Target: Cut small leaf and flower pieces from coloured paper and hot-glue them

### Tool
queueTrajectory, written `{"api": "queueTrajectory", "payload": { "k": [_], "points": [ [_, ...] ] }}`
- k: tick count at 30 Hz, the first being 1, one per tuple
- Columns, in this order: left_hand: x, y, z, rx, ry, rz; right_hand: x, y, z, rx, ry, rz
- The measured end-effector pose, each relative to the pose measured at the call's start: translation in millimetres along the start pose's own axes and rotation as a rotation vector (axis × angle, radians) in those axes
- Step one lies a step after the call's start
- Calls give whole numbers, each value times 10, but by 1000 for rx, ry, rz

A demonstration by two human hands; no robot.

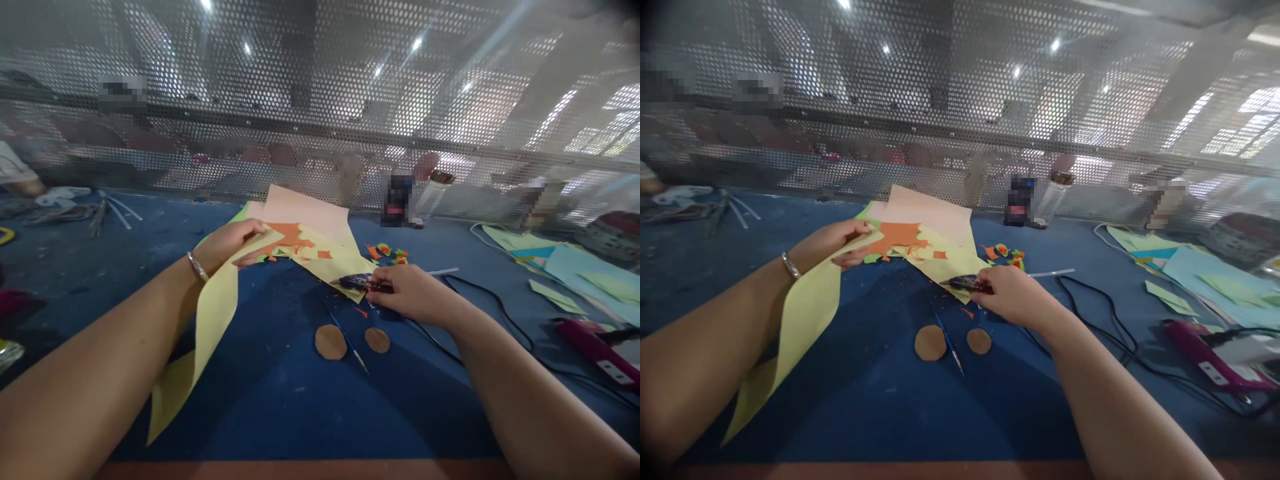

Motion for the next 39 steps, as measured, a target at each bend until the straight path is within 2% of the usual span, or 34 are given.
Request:
{"api": "queueTrajectory", "payload": {
  "k": [5,7,8,10,12,14,16,18,20,23,25,28,32,36,39],
  "points": [
    [-12,-14,178,244,161,187,-133,-14,-39,45,98,-86],
    [-44,29,184,242,186,218,-184,-13,-51,73,97,-98],
    [-66,59,168,205,178,205,-206,-13,-54,83,95,-99],
    [-95,130,73,156,89,209,-233,-13,-47,82,92,-95],
    [-119,188,-96,131,-43,139,-221,-13,-26,63,76,-82],
    [-110,230,-329,264,-196,107,-151,-8,-2,45,21,-50],
    [-84,254,-543,430,-356,40,-10,10,15,32,-71,45],
    [-48,257,-666,523,-433,14,169,41,17,15,-157,121],
    [-20,236,-678,508,-459,-7,353,77,-9,46,-229,172],
    [3,181,-554,348,-459,-21,562,116,-66,89,-229,219],
    [12,150,-453,247,-435,-24,626,122,-99,126,-223,228],
    [24,119,-345,177,-384,1,634,110,-122,160,-301,226],
    [16,85,-242,135,-395,-5,619,76,-146,148,-502,223],
    [16,90,-116,210,-284,112,633,4,-214,105,-760,184],
    [-20,140,11,205,-206,188,595,-70,-245,-19,-807,86]
  ]
}}
Point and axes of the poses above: each hand's wrist, its own y-axis away from the middle knuckle, its own z-axis out of the back of the hand, x = y × z, the point moved 2 cm from there along -y, towards the middle knuckle, and after that the axes turned 13 degrees about y, right-handed, at the moved point
